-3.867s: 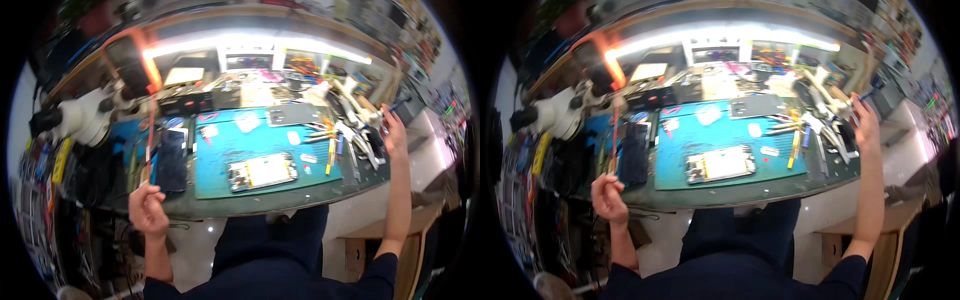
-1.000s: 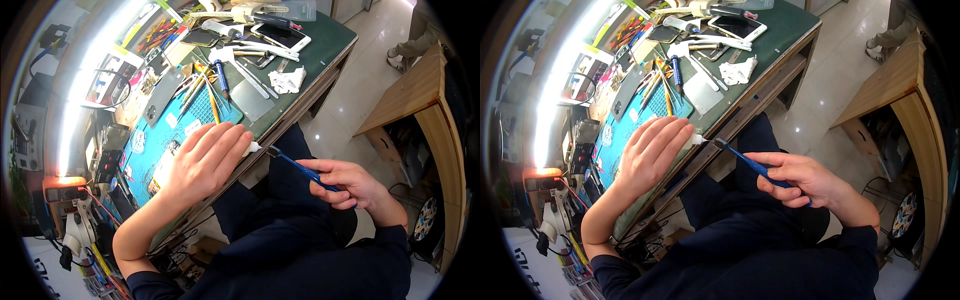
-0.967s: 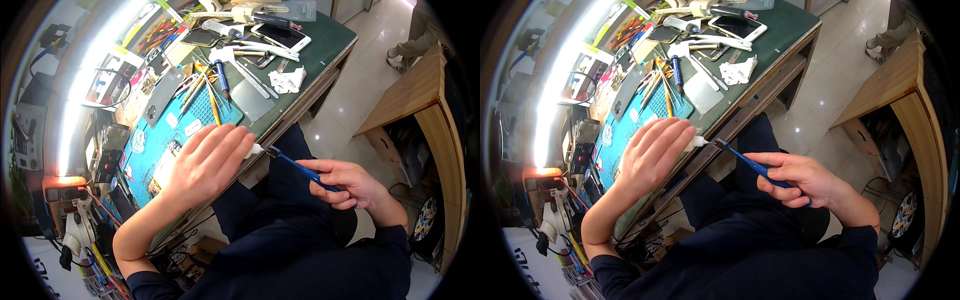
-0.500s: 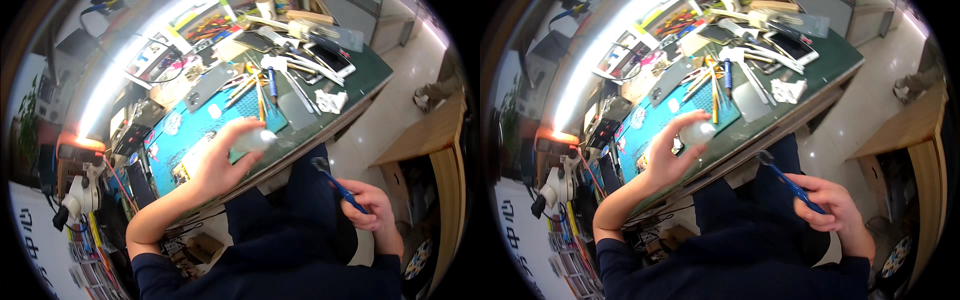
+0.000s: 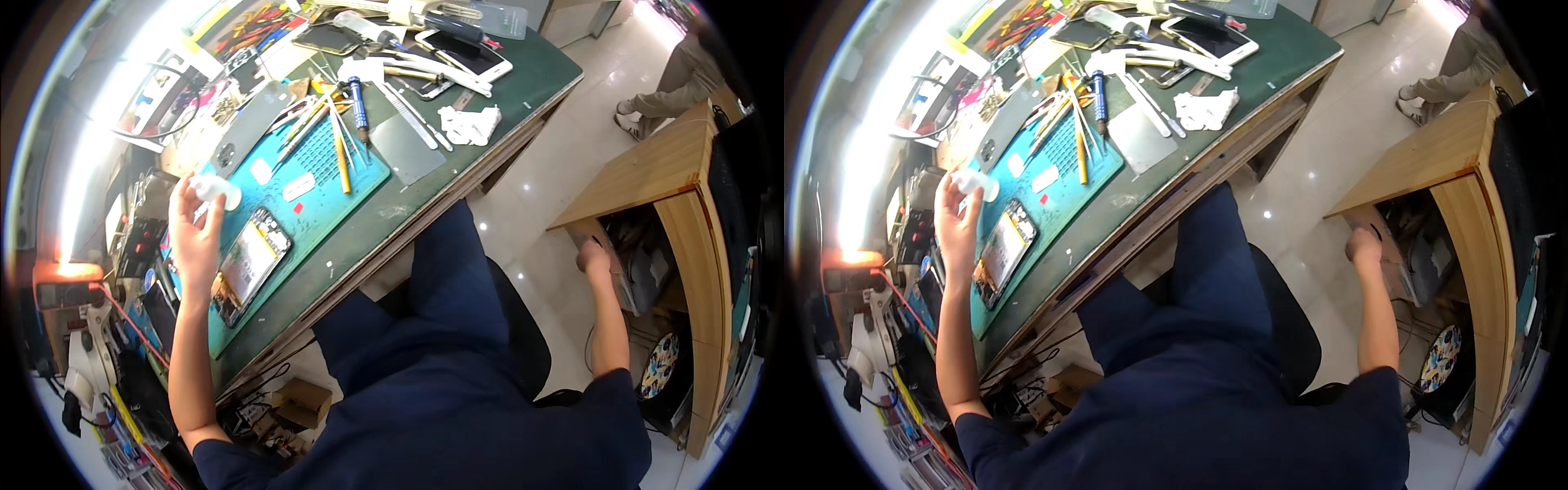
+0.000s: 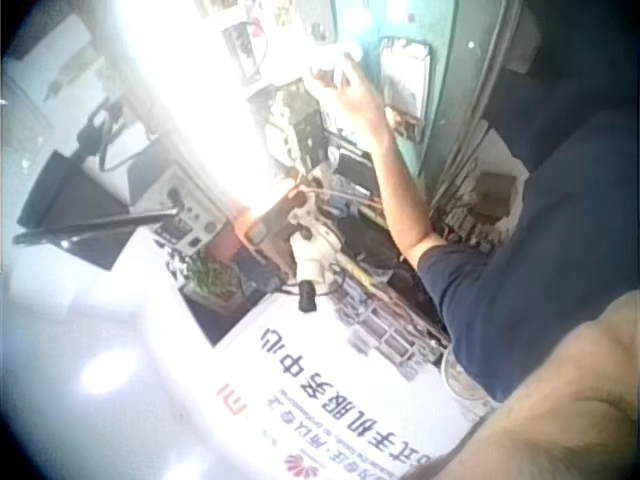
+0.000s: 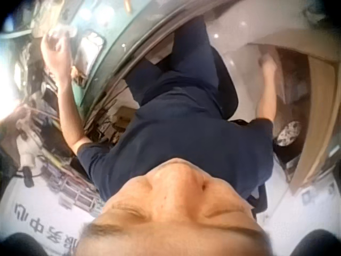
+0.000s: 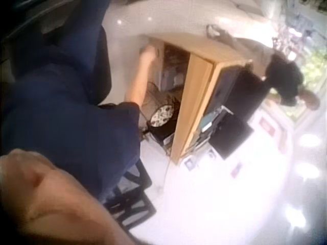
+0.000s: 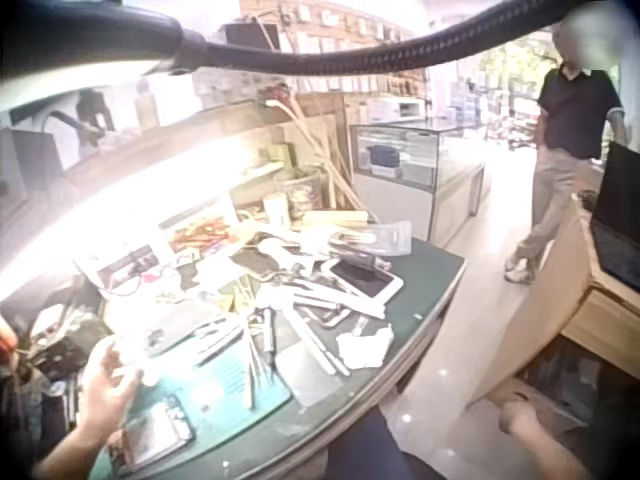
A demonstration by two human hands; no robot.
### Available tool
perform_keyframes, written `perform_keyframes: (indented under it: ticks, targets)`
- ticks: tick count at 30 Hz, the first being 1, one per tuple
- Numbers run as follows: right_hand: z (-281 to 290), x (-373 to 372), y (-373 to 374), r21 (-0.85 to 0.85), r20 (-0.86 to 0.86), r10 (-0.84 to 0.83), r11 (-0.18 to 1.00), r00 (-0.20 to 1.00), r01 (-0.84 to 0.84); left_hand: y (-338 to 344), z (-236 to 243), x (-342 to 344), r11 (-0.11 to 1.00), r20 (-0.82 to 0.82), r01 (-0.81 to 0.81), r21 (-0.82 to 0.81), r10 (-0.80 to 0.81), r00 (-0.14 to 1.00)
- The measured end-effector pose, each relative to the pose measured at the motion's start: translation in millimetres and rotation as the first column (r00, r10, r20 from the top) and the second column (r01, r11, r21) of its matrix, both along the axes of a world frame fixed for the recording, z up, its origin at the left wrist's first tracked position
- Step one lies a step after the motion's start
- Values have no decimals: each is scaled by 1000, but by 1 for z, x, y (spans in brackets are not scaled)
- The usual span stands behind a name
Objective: The person reassembles a disassembled smartphone by connecting internal ribbon cables and placing the battery into the chassis. They use a toothbrush to clean the interior of the phone frame and then attach the screen assembly. Finally, the person powers on the device to verify functionality.
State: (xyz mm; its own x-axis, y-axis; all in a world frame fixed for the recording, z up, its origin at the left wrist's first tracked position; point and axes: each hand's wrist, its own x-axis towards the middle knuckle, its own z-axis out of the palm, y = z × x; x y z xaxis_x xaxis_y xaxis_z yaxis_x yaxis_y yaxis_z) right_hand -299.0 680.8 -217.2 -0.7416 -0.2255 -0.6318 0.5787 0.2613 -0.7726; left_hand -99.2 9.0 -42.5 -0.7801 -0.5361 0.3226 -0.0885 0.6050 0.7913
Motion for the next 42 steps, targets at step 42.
perform_keyframes:
  ticks: [42]
  targets:
    - [205,137,-324,57,-988,146,622,44,-781,119,68,136,873,-208,-158,-461,67,976]
